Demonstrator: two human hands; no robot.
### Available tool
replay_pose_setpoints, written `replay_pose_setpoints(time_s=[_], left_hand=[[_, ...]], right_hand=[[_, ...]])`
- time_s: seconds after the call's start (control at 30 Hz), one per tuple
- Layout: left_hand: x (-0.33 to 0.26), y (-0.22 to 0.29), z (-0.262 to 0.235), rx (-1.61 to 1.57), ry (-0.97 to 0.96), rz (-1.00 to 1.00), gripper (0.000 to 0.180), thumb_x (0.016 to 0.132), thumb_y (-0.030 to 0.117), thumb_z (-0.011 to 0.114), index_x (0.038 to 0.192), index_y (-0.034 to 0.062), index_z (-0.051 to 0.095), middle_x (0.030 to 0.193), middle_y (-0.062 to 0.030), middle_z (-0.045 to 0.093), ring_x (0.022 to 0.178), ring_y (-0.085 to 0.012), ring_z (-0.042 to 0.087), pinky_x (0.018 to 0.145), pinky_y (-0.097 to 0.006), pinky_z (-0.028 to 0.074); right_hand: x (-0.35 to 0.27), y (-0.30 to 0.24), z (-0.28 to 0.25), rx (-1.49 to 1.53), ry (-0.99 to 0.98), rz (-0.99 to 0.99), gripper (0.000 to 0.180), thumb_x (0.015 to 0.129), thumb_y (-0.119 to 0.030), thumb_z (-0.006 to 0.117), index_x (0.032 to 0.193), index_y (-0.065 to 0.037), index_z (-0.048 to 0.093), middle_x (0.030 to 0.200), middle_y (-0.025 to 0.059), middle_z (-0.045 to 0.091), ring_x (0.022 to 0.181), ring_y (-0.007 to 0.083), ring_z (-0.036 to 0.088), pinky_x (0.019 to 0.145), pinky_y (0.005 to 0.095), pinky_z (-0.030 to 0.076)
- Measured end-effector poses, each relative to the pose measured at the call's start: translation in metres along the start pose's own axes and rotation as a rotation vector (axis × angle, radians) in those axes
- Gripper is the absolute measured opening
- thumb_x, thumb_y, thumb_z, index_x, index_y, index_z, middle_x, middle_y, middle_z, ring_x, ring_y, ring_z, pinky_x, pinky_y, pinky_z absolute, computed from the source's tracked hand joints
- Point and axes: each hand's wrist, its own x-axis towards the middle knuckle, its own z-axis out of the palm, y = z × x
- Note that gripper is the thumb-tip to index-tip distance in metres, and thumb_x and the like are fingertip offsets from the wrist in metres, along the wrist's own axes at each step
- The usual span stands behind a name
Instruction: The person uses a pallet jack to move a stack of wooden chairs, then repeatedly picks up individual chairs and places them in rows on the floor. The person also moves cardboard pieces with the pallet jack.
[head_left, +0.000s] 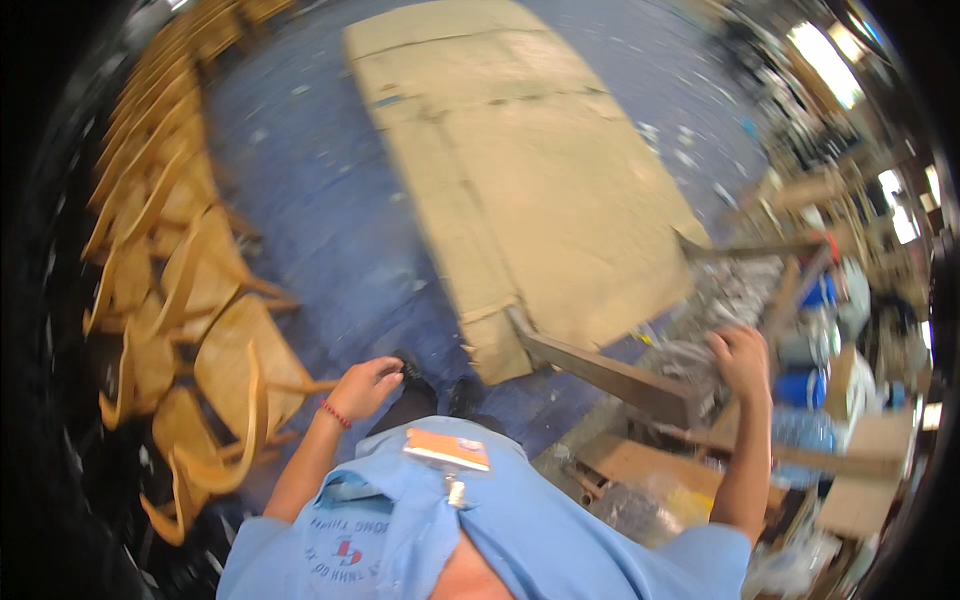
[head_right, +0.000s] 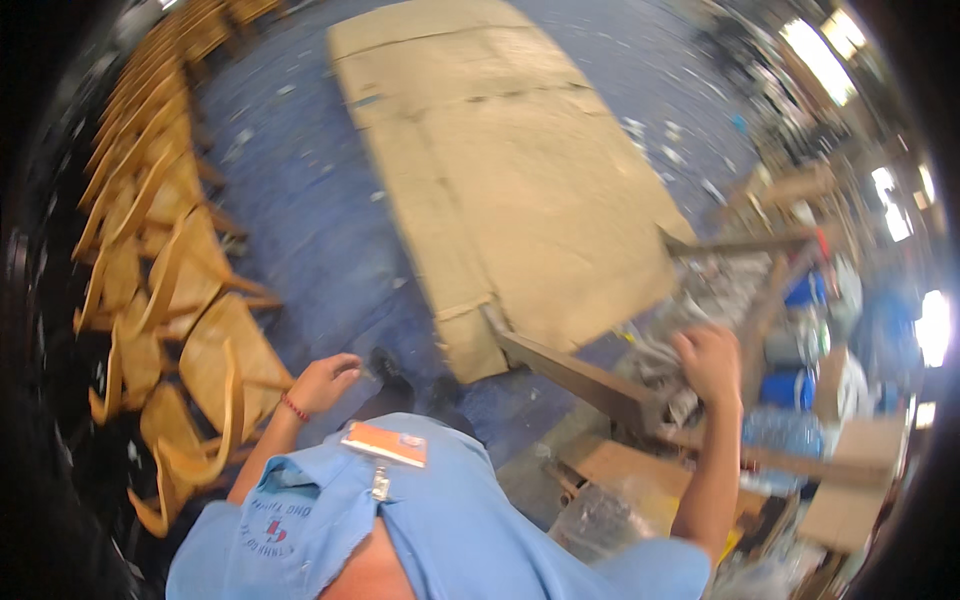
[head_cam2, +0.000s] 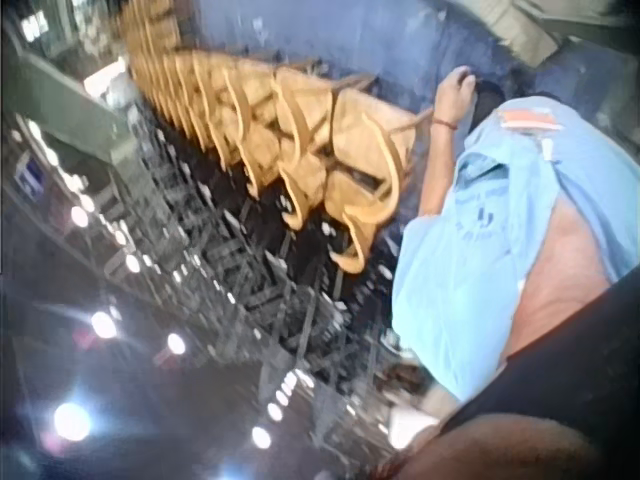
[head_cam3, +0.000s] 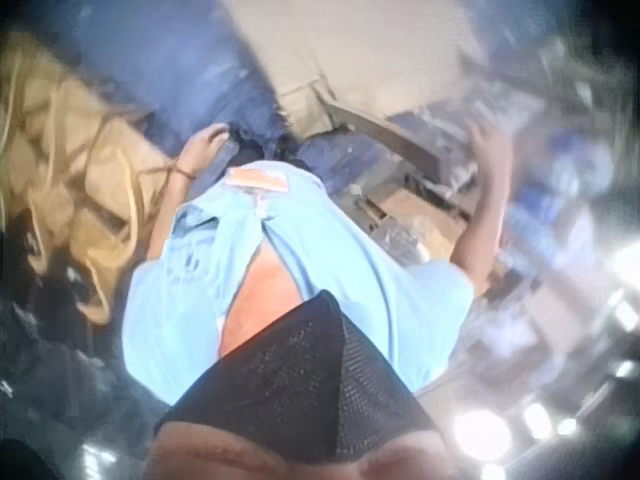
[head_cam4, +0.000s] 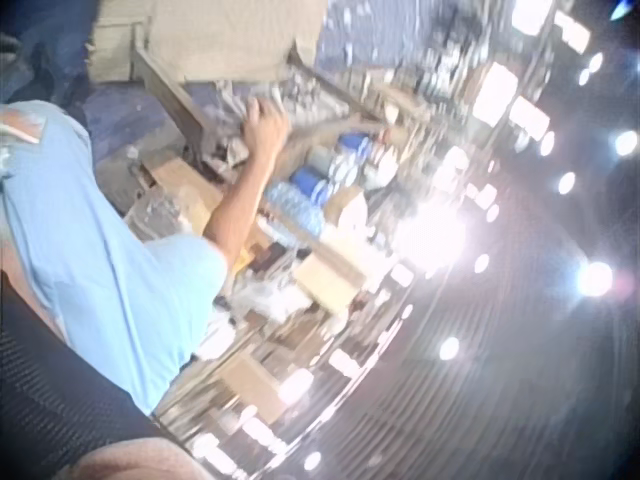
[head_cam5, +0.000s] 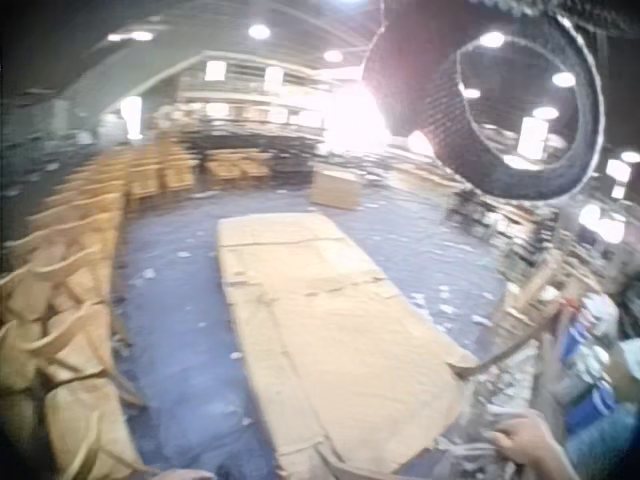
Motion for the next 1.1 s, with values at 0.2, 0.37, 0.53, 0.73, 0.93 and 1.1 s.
replay_pose_setpoints(time_s=[0.2,0.37,0.53,0.73,0.93,1.1], left_hand=[[-0.050,-0.033,-0.049,0.049,0.222,-0.105,0.034,0.090,0.028,0.055,0.112,0.0018,0.060,0.111,-0.0174,0.064,0.104,-0.0322,0.060,0.090,-0.038,0.046],[-0.109,-0.058,-0.051,-0.068,0.502,-0.322,0.031,0.090,0.026,0.055,0.108,0.0023,0.063,0.108,-0.0175,0.065,0.103,-0.0313,0.061,0.089,-0.037,0.047],[-0.153,-0.098,-0.060,-0.095,0.792,-0.506,0.027,0.088,0.023,0.057,0.104,0.0031,0.065,0.100,-0.0171,0.067,0.092,-0.0303,0.064,0.080,-0.037,0.049],[-0.220,-0.184,-0.104,-0.006,1.301,-0.764,0.026,0.088,0.024,0.052,0.096,0.0040,0.066,0.096,-0.0187,0.066,0.092,-0.0373,0.061,0.080,-0.042,0.048],[-0.332,-0.327,-0.171,0.156,1.685,-0.949,0.034,0.083,0.028,0.052,0.105,0.0052,0.065,0.105,-0.0219,0.063,0.100,-0.0410,0.057,0.088,-0.045,0.045],[-0.380,-0.409,-0.225,-0.613,1.466,-0.961,0.039,0.085,0.025,0.058,0.112,-0.0036,0.059,0.107,-0.0135,0.064,0.098,-0.0237,0.059,0.085,-0.035,0.046]], right_hand=[[0.002,0.085,0.005,0.025,0.099,0.464,0.065,0.081,-0.030,0.061,0.133,0.005,0.043,0.134,0.0271,0.046,0.127,0.0372,0.041,0.106,0.0425,0.032],[0.045,0.090,0.020,-0.054,0.083,0.508,0.065,0.081,-0.030,0.061,0.132,0.006,0.043,0.134,0.0273,0.046,0.127,0.0363,0.042,0.106,0.0419,0.032],[0.075,0.056,0.032,-0.150,0.013,0.488,0.064,0.082,-0.030,0.060,0.132,0.006,0.044,0.134,0.0275,0.046,0.127,0.0353,0.042,0.107,0.0414,0.032],[0.104,-0.013,0.046,-0.286,-0.108,0.370,0.064,0.082,-0.030,0.060,0.132,0.006,0.044,0.134,0.0278,0.046,0.127,0.0341,0.043,0.107,0.0407,0.032],[0.126,-0.166,0.119,-0.197,-0.505,-0.068,0.063,0.083,-0.030,0.059,0.132,0.007,0.044,0.134,0.0280,0.046,0.127,0.0330,0.043,0.107,0.0401,0.032],[0.066,-0.485,0.255,0.436,-1.116,-0.137,0.078,0.083,-0.046,0.064,0.137,0.004,0.038,0.134,0.0247,0.048,0.124,0.0332,0.047,0.103,0.0395,0.037]])
